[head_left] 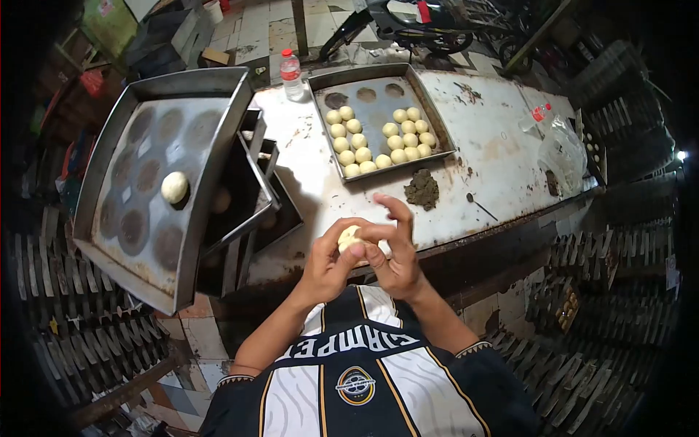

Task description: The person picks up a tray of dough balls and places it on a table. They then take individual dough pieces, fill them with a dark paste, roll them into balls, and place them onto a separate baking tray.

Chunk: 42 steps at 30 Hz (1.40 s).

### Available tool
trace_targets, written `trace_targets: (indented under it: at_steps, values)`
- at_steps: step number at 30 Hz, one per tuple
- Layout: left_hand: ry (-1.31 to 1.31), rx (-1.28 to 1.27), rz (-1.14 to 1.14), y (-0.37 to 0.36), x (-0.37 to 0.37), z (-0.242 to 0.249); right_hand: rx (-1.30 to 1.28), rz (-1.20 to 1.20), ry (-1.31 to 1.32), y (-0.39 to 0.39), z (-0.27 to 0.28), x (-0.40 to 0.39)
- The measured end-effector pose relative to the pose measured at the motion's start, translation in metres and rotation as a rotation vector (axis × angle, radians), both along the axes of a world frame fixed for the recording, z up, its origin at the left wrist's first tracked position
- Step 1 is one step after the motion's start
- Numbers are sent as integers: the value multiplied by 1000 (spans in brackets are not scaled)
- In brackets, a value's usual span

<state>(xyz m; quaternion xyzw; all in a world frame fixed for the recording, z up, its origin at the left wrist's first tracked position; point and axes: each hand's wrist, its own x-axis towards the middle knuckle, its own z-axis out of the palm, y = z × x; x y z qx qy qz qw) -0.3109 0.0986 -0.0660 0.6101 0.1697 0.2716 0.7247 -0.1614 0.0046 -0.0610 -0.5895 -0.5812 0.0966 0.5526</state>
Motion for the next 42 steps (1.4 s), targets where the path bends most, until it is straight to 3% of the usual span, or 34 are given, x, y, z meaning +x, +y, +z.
trace_targets:
  at_steps: [1, 3, 4, 5, 6, 7, 8, 9, 10, 12, 14, 16, 17, 19, 21, 22, 24, 26, 27, 28, 29, 30, 31, 32, 34, 37, 40, 41, 42]
  values:
    - [-64, -159, 64, -3, 19, -13, 21, -4, 198, 3, -22, -4]
    - [33, 283, 249, -2, 54, -57, -17, 4, 1073, 1, -32, -16]
    - [112, 248, 267, -8, 69, -69, -36, 20, 1462, -1, -29, -11]
    - [192, 211, 281, -14, 83, -82, -77, -93, 1442, -6, -46, 3]
    - [251, 1, 209, -23, 92, -113, -110, -199, 1416, -11, -77, 22]
    - [344, 257, 182, -21, 99, -128, -160, -398, 1014, -16, -116, 40]
    - [435, 518, 152, -13, 106, -135, -224, -548, 449, -26, -148, 58]
    - [460, 87, 99, -4, 115, -125, -266, -445, -54, -50, -206, 89]
    - [449, 156, 92, 13, 129, -129, -625, -218, -403, -70, -234, 116]
    - [433, 280, 82, 54, 162, -141, -705, 22, -469, -70, -267, 147]
    - [446, 497, 87, 97, 211, -162, -587, -95, -480, -35, -297, 150]
    - [543, 781, 129, 131, 253, -196, -558, -132, -441, -3, -289, 125]
    - [699, 885, 111, 144, 268, -229, -528, 32, -377, -12, -293, 117]
    - [938, 980, -160, 154, 285, -224, -400, 310, -354, -38, -288, 110]
    - [1082, 1048, -325, 160, 291, -218, -484, 324, -512, -50, -291, 150]
    - [1042, 976, -303, 160, 289, -215, -533, 344, -594, -54, -294, 164]
    - [951, 842, -253, 163, 283, -202, -476, -44, -493, -16, -283, 164]
    - [469, 819, 185, 147, 262, -215, -413, -88, -264, -5, -302, 131]
    - [410, 729, 223, 136, 248, -195, -354, -54, -315, -15, -284, 115]
    - [360, 644, 248, 123, 226, -169, -327, 51, -355, -37, -302, 110]
    - [359, 605, 245, 111, 202, -152, -297, 169, -402, -59, -322, 123]
    - [358, 551, 268, 94, 175, -141, -259, 142, -424, -67, -312, 143]
    - [297, 449, 255, 76, 147, -137, -667, 150, -466, -65, -288, 165]
    - [234, 351, 253, 59, 118, -134, -468, -52, -545, -51, -257, 168]
    - [349, 360, 191, 32, 56, -127, -536, -342, -434, -22, -270, 153]
    - [376, 150, 258, -13, -17, -137, -374, -239, -498, -36, -301, 118]
    - [362, -117, 292, -37, -78, -144, -456, -262, -504, -72, -308, 140]
    - [348, -107, 315, -40, -94, -145, -632, -392, -302, -67, -299, 145]
    - [237, -344, 329, -41, -111, -153, -803, -532, -89, -53, -288, 149]
